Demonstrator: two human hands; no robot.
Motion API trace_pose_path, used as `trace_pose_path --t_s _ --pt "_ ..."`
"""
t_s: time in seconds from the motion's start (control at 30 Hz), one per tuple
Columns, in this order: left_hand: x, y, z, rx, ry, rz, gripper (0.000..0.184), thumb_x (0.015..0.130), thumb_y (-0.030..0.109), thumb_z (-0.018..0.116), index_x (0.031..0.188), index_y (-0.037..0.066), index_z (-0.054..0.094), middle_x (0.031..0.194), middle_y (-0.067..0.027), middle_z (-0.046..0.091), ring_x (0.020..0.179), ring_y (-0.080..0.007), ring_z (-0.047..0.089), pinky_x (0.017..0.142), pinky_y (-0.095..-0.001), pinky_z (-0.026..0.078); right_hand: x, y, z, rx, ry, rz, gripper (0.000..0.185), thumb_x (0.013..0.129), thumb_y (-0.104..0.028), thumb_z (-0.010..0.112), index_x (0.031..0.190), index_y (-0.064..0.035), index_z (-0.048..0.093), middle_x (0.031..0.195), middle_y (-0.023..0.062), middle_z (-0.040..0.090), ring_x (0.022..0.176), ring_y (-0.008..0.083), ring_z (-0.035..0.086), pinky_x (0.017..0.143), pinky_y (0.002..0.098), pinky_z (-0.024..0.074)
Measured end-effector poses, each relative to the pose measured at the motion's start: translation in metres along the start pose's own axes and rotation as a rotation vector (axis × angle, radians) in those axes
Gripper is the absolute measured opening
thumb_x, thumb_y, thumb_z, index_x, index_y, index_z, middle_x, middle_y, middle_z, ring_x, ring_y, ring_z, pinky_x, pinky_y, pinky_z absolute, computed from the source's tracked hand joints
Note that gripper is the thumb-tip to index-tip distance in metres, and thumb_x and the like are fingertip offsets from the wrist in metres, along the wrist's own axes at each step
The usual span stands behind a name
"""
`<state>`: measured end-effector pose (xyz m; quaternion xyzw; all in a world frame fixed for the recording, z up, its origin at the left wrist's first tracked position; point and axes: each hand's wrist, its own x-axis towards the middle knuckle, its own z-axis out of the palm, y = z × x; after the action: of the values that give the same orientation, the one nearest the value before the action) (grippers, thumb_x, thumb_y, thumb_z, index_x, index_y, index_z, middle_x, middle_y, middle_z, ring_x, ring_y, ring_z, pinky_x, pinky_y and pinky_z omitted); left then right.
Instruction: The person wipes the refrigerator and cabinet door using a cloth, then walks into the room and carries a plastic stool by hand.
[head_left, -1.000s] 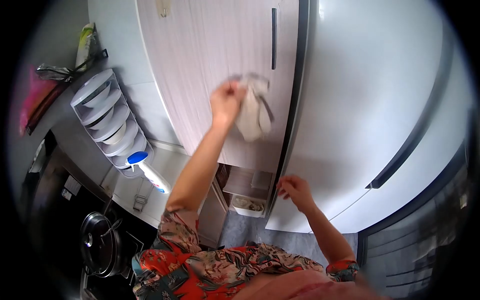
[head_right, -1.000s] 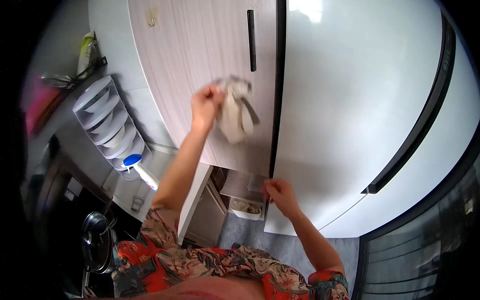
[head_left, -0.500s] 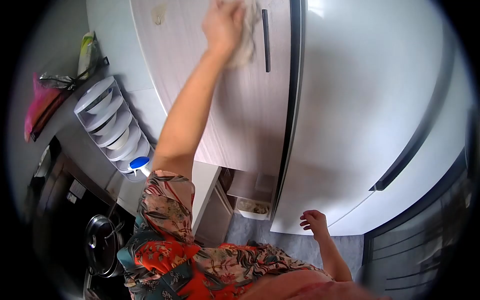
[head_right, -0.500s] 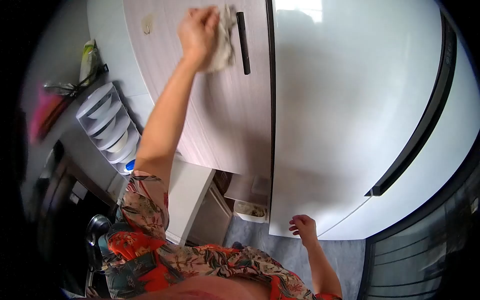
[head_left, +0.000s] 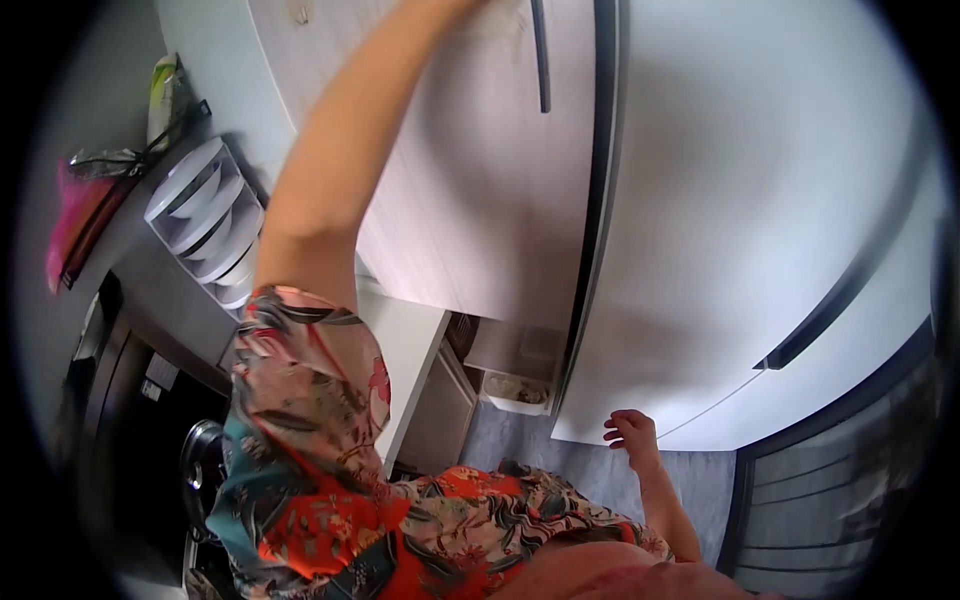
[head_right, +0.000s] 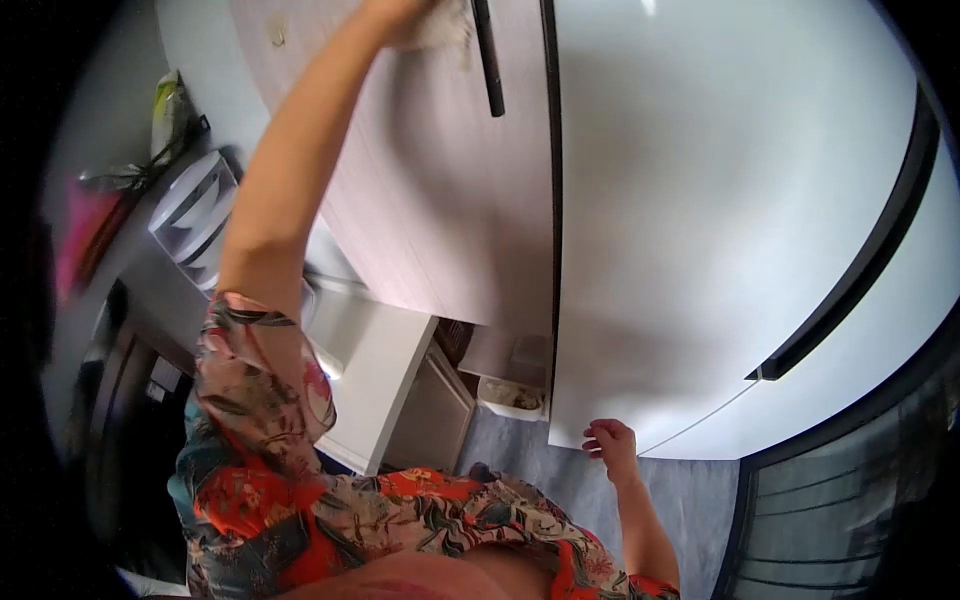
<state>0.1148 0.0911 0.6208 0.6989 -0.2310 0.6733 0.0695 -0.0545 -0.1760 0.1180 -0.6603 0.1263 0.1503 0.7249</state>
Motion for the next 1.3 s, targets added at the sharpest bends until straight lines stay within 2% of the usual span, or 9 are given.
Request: trace_pose_path --t_s 0.13,0.27,0.43,0.53,0.7,0.8,1.03,1.17,1.3 --pt "-0.097 -0.014 0.023 0.064 0.042 0.04 0.012 0.073 0.011 0.063 0.084 0.007 0.065 0.077 -0.0101 0.057 0.066 -0.0266 0.055 0.059 -0.0341 0.045 -0.003 0.003 0.001 0.01 -0.002 0.024 0.02 0.082 -0.012 0.05 0.097 0.0001 0.054 0.082 0.0098 0.061 0.062 0.0171 0.06 0.05 0.0262 0.0472" --pt "-0.174 0.016 0.027 -0.35 0.056 -0.137 0.018 0.07 0.007 0.062 0.087 0.01 0.065 0.079 -0.0076 0.056 0.068 -0.0269 0.056 0.057 -0.0348 0.046 -0.007 0.011 0.001 -0.047 -0.029 0.049 0.019 0.082 -0.013 0.05 0.096 -0.0005 0.054 0.082 0.0095 0.061 0.061 0.0168 0.06 0.049 0.0257 0.0468" --pt "-0.116 -0.01 0.012 0.016 -0.085 -0.072 0.019 0.073 0.007 0.059 0.092 0.007 0.064 0.072 -0.0102 0.062 0.061 -0.02 0.06 0.06 -0.0277 0.047 -0.008 0.012 -0.003 -0.066 -0.035 0.059 0.019 0.082 -0.014 0.051 0.096 -0.0009 0.055 0.08 0.0095 0.061 0.06 0.0168 0.06 0.048 0.0253 0.0466" --pt "-0.116 0.007 0.016 -0.214 0.051 -0.066 0.013 0.075 0.005 0.055 0.086 0.004 0.062 0.081 -0.0145 0.055 0.071 -0.0306 0.056 0.062 -0.0379 0.046 -0.015 0.014 -0.002 -0.057 -0.039 0.089 0.019 0.082 -0.014 0.051 0.095 -0.0009 0.055 0.08 0.0095 0.061 0.06 0.0168 0.06 0.048 0.0253 0.0468" --pt "-0.139 0.01 0.003 -0.459 -0.267 -0.334 0.019 0.073 -0.002 0.057 0.089 0.003 0.065 0.084 -0.0133 0.061 0.075 -0.0214 0.059 0.07 -0.0292 0.048 -0.021 0.032 -0.003 -0.054 -0.055 0.119 0.02 0.081 -0.013 0.05 0.095 -0.0001 0.055 0.08 0.0099 0.061 0.061 0.0166 0.06 0.049 0.0261 0.0474" --pt "-0.111 -0.01 -0.005 -0.395 -0.43 -0.253 0.021 0.073 -0.003 0.055 0.091 0.002 0.064 0.084 -0.0133 0.061 0.076 -0.0221 0.059 0.07 -0.0282 0.047 -0.03 0.025 -0.004 -0.061 -0.031 0.116 0.02 0.081 -0.013 0.05 0.096 0.0006 0.054 0.081 0.0104 0.061 0.062 0.0166 0.059 0.05 0.0261 0.0472" --pt "-0.123 0.009 0.01 -0.509 -0.279 -0.302 0.017 0.074 0.003 0.056 0.089 0.0 0.062 0.081 -0.015 0.06 0.069 -0.0217 0.058 0.064 -0.031 0.046 -0.033 0.047 -0.013 0.005 -0.028 0.145 0.02 0.081 -0.012 0.05 0.096 0.0004 0.054 0.081 0.0103 0.06 0.062 0.0168 0.059 0.049 0.0256 0.047" --pt "-0.161 0.002 0.005 -0.117 -0.62 -0.186 0.024 0.071 0.012 0.062 0.094 0.003 0.063 0.08 -0.0124 0.065 0.068 -0.0165 0.062 0.065 -0.0291 0.049 -0.037 0.049 -0.017 0.001 -0.031 0.149 0.02 0.081 -0.012 0.05 0.096 0.0002 0.054 0.081 0.0099 0.061 0.061 0.0168 0.059 0.049 0.0256 0.047" --pt "-0.183 -0.006 0.012 -0.218 -0.197 -0.367 0.028 0.073 0.016 0.063 0.099 0.005 0.061 0.077 -0.0113 0.063 0.071 -0.0173 0.06 0.066 -0.0276 0.048 -0.033 0.047 -0.023 -0.004 -0.011 0.131 0.02 0.081 -0.012 0.05 0.096 -0.0002 0.054 0.081 0.0093 0.061 0.06 0.0168 0.06 0.048 0.0256 0.0469"
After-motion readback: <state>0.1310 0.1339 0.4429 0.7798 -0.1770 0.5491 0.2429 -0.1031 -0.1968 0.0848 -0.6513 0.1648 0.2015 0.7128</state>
